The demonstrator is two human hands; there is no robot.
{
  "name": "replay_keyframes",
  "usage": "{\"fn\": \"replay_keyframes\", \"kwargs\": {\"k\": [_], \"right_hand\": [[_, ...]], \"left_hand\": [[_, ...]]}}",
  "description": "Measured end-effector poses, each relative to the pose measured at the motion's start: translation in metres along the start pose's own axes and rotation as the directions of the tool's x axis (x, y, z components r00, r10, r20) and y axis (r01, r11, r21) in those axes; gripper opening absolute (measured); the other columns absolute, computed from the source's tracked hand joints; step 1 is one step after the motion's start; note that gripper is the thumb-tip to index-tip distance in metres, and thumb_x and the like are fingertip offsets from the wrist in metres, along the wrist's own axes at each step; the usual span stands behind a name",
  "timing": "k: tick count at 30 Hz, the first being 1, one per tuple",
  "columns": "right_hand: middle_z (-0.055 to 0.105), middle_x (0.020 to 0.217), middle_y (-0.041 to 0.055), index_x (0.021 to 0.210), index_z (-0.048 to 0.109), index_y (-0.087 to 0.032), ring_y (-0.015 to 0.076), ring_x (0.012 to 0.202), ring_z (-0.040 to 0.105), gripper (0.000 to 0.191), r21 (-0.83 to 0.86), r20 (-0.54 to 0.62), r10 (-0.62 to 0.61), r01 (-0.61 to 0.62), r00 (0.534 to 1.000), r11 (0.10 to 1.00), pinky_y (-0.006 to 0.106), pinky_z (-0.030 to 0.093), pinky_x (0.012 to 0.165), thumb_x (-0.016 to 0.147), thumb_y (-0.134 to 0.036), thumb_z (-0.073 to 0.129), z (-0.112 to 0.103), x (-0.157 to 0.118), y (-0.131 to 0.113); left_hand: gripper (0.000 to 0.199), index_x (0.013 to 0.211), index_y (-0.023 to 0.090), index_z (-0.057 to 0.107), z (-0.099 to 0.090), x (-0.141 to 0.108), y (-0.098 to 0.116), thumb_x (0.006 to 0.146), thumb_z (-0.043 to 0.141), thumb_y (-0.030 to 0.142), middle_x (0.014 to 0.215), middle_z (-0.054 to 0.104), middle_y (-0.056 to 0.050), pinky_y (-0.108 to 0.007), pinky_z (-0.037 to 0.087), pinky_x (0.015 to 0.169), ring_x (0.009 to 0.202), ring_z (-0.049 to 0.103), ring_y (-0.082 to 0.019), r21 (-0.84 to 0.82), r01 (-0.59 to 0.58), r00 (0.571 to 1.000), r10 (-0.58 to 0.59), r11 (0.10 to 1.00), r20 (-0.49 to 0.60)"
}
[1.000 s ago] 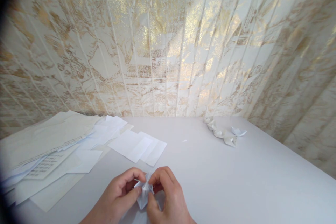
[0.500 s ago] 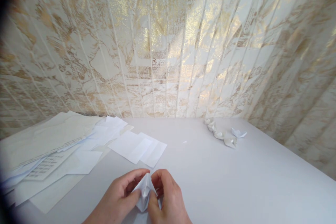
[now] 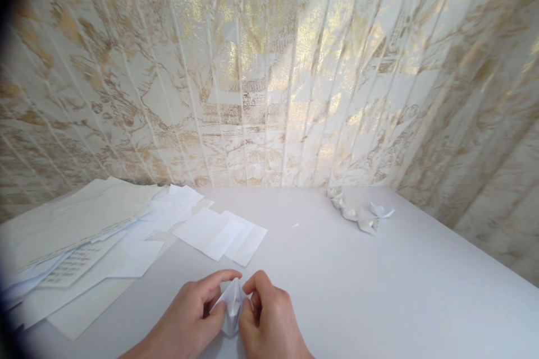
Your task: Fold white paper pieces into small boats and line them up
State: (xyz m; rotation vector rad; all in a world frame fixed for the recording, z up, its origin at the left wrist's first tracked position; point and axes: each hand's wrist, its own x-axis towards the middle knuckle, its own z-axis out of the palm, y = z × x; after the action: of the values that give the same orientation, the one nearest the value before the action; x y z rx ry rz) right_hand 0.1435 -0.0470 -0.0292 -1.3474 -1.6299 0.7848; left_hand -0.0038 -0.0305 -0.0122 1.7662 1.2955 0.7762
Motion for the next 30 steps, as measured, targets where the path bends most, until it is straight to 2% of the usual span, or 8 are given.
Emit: {"fn": "replay_keyframes", "kwargs": {"k": [4,8,12,16,19,22,25,30], "right_hand": [[0.029,0.046,-0.0104,0.068,0.044,-0.02,0.0084,0.041,0.031,0.005,-0.023,0.004,0.017,-0.017,1.0,1.0,0.02,0.022,0.042,0.065,-0.016,0.044,0.0,0.0,-0.001],[0.028,0.046,-0.0109,0.067,0.043,-0.02,0.008,0.041,0.029,0.007,-0.015,0.019,0.035,-0.035,0.999,0.999,0.02,0.021,0.041,0.063,-0.014,0.043,-0.001,0.002,-0.003],[0.029,0.045,-0.0106,0.063,0.039,-0.021,0.0077,0.041,0.028,0.01,-0.025,0.044,0.048,-0.047,0.998,0.999,0.02,0.019,0.04,0.061,-0.012,0.043,-0.003,0.002,-0.003],[0.025,0.045,-0.011,0.064,0.037,-0.022,0.0074,0.04,0.024,0.013,-0.053,0.031,0.012,-0.01,0.999,0.999,0.02,0.017,0.04,0.06,-0.011,0.043,-0.002,0.001,-0.002],[0.025,0.045,-0.011,0.065,0.037,-0.022,0.0074,0.04,0.023,0.013,-0.067,0.023,-0.007,0.008,1.0,0.998,0.021,0.017,0.04,0.06,-0.012,0.042,0.0,-0.001,-0.001],[0.025,0.045,-0.0112,0.066,0.037,-0.022,0.0072,0.04,0.023,0.011,-0.073,0.053,-0.006,0.01,0.999,0.997,0.02,0.017,0.04,0.061,-0.013,0.04,0.001,-0.002,0.0],[0.025,0.044,-0.0115,0.066,0.038,-0.021,0.0068,0.04,0.022,0.01,-0.072,0.072,0.011,-0.006,0.997,0.997,0.02,0.016,0.04,0.06,-0.014,0.041,0.002,-0.002,0.001],[0.027,0.044,-0.0105,0.065,0.039,-0.021,0.0069,0.039,0.024,0.007,-0.053,0.078,0.029,-0.025,0.997,0.998,0.019,0.016,0.038,0.062,-0.016,0.041,0.004,-0.004,0.001]], "left_hand": [[0.04,0.1,0.017,0.064,0.002,-0.001,0.002,0.066,0.044,0.013,0.048,0.034,0.008,-0.02,0.027,0.046,0.045,0.035,-0.011,0.015,0.024,1.0,-0.024,1.0,0.011],[0.036,0.096,0.014,0.064,0.0,-0.001,0.01,0.066,0.044,0.014,0.047,0.034,0.009,-0.02,0.024,0.043,0.043,0.033,-0.01,-0.037,0.061,0.997,-0.058,0.997,0.059],[0.025,0.083,0.014,0.064,0.001,0.001,0.013,0.066,0.045,0.015,0.043,0.037,0.009,-0.02,0.021,0.041,0.04,0.034,-0.009,-0.058,0.045,0.996,-0.04,0.997,0.083],[0.012,0.067,0.016,0.058,0.001,0.002,0.008,0.067,0.047,0.02,0.044,0.036,0.008,-0.02,0.02,0.041,0.043,0.034,-0.01,-0.057,0.043,0.995,-0.037,0.997,0.095],[0.016,0.058,0.018,0.049,0.0,0.004,0.003,0.071,0.046,0.027,0.047,0.032,0.008,-0.02,0.023,0.043,0.045,0.032,-0.009,-0.154,0.058,0.994,-0.042,0.986,0.105],[0.022,0.059,0.018,0.045,-0.002,0.006,0.0,0.074,0.049,0.034,0.048,0.032,0.008,-0.021,0.023,0.043,0.045,0.031,-0.009,-0.264,0.114,0.986,-0.077,0.958,0.145],[0.022,0.06,0.018,0.044,-0.005,0.008,0.0,0.072,0.053,0.035,0.049,0.035,0.008,-0.021,0.023,0.044,0.046,0.032,-0.009,-0.343,0.186,0.968,-0.113,0.921,0.223],[0.019,0.058,0.019,0.04,-0.008,0.009,0.007,0.068,0.053,0.029,0.048,0.032,0.009,-0.021,0.018,0.044,0.045,0.026,-0.008,-0.312,0.297,0.934,-0.208,0.903,0.289]]}}
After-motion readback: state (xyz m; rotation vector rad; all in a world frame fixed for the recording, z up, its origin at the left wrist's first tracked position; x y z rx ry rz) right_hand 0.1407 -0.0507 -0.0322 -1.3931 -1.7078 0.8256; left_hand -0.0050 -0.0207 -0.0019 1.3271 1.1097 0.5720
